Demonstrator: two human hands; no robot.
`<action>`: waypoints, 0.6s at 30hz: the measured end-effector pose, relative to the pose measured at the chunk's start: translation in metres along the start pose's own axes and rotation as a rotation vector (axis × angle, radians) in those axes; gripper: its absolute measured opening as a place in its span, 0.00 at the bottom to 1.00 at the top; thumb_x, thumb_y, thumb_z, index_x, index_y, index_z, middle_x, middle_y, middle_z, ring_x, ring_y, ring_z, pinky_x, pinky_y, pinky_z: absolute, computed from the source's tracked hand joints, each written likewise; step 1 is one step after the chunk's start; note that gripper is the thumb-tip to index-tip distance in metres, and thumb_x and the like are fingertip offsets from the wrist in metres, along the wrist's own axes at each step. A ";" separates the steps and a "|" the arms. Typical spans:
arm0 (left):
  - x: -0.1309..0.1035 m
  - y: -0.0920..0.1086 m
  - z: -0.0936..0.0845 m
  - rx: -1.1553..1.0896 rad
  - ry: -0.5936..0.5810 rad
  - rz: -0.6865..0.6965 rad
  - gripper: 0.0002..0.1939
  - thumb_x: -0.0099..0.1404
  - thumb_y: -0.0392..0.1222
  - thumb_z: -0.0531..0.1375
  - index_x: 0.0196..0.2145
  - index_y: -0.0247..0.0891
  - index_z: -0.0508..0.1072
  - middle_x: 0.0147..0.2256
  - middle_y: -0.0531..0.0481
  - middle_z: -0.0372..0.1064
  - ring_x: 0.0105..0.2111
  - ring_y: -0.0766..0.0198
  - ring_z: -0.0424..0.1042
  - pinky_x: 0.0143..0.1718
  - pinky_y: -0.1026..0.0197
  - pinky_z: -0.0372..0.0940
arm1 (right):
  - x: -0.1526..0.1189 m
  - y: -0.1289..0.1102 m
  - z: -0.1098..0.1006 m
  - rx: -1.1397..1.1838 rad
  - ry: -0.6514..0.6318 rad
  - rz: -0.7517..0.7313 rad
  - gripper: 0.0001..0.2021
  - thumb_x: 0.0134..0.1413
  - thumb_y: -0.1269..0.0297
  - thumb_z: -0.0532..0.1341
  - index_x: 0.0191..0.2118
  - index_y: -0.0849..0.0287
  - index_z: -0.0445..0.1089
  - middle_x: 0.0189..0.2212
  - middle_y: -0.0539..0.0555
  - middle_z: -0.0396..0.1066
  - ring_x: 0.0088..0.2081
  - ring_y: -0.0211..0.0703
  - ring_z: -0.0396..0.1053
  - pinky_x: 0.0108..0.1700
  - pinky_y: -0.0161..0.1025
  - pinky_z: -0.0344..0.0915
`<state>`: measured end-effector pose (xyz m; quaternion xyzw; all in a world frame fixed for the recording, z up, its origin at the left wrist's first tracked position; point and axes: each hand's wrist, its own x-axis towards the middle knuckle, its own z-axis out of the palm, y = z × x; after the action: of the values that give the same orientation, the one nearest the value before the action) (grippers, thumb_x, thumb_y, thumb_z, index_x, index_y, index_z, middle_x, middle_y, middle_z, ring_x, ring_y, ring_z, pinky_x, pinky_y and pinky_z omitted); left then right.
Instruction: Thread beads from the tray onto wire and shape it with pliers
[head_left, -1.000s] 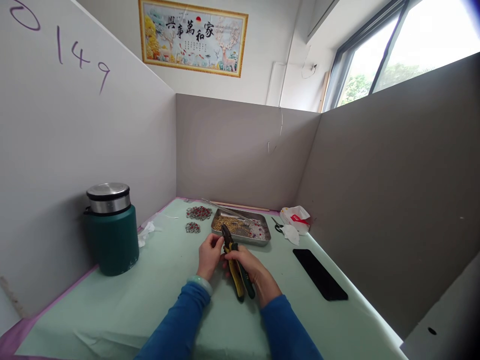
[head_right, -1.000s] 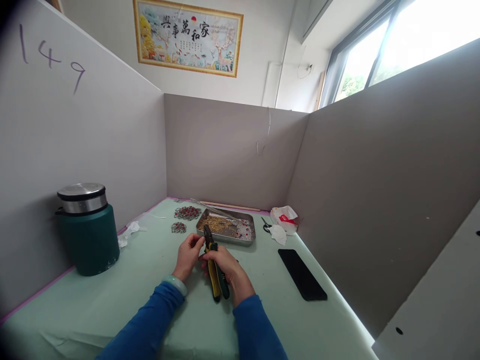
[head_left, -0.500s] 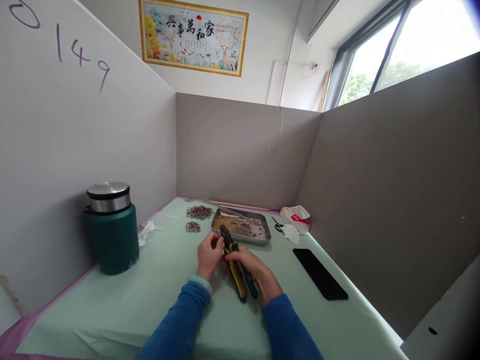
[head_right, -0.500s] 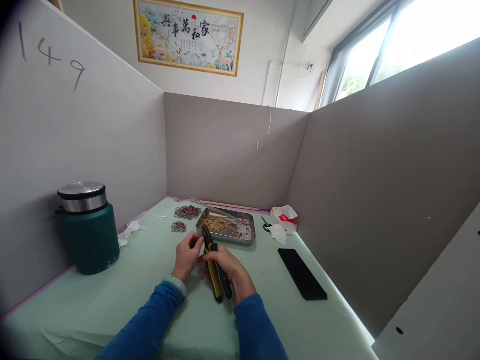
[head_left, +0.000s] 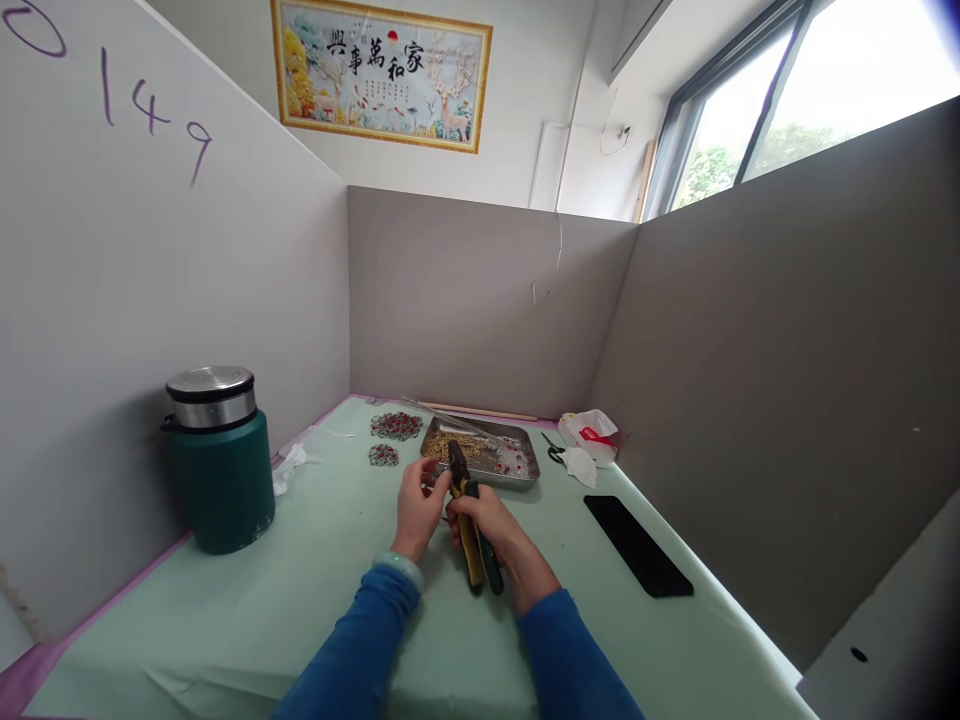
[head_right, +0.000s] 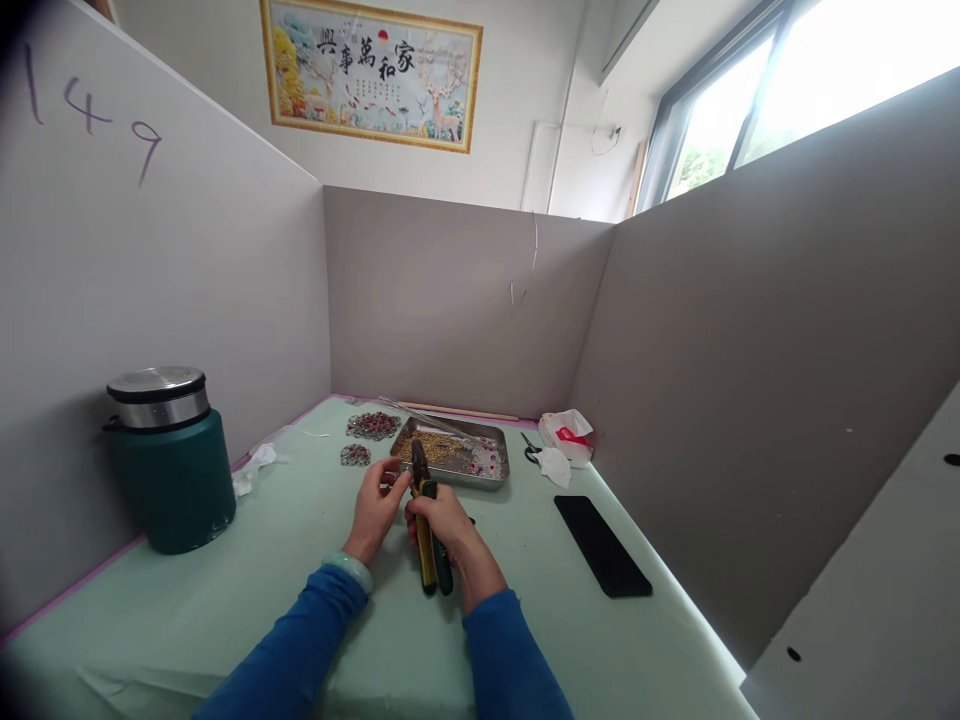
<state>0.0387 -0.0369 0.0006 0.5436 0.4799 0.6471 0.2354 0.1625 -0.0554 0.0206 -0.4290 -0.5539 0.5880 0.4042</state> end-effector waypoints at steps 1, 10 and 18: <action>0.000 0.000 0.001 -0.059 -0.005 -0.026 0.19 0.56 0.48 0.59 0.42 0.35 0.67 0.41 0.44 0.67 0.36 0.62 0.68 0.36 0.59 0.65 | 0.001 -0.001 0.000 0.013 0.058 -0.035 0.04 0.39 0.67 0.57 0.22 0.62 0.64 0.14 0.49 0.63 0.15 0.36 0.61 0.20 0.34 0.63; -0.031 0.005 0.017 -0.330 -0.713 -0.101 0.46 0.47 0.32 0.60 0.62 0.37 0.46 0.52 0.37 0.62 0.47 0.52 0.67 0.45 0.51 0.65 | 0.015 0.006 -0.011 0.058 0.542 -0.348 0.11 0.43 0.60 0.60 0.32 0.62 0.66 0.19 0.48 0.65 0.22 0.37 0.64 0.26 0.34 0.64; -0.052 0.019 0.030 0.031 -0.412 0.011 0.49 0.51 0.36 0.61 0.63 0.32 0.38 0.57 0.31 0.57 0.55 0.50 0.62 0.53 0.52 0.58 | 0.010 0.005 0.004 -0.043 0.561 -0.586 0.19 0.49 0.57 0.60 0.45 0.63 0.66 0.31 0.54 0.71 0.31 0.40 0.68 0.38 0.37 0.66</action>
<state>0.0857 -0.0773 -0.0093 0.6707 0.4286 0.5159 0.3167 0.1560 -0.0475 0.0154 -0.4051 -0.5331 0.2964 0.6810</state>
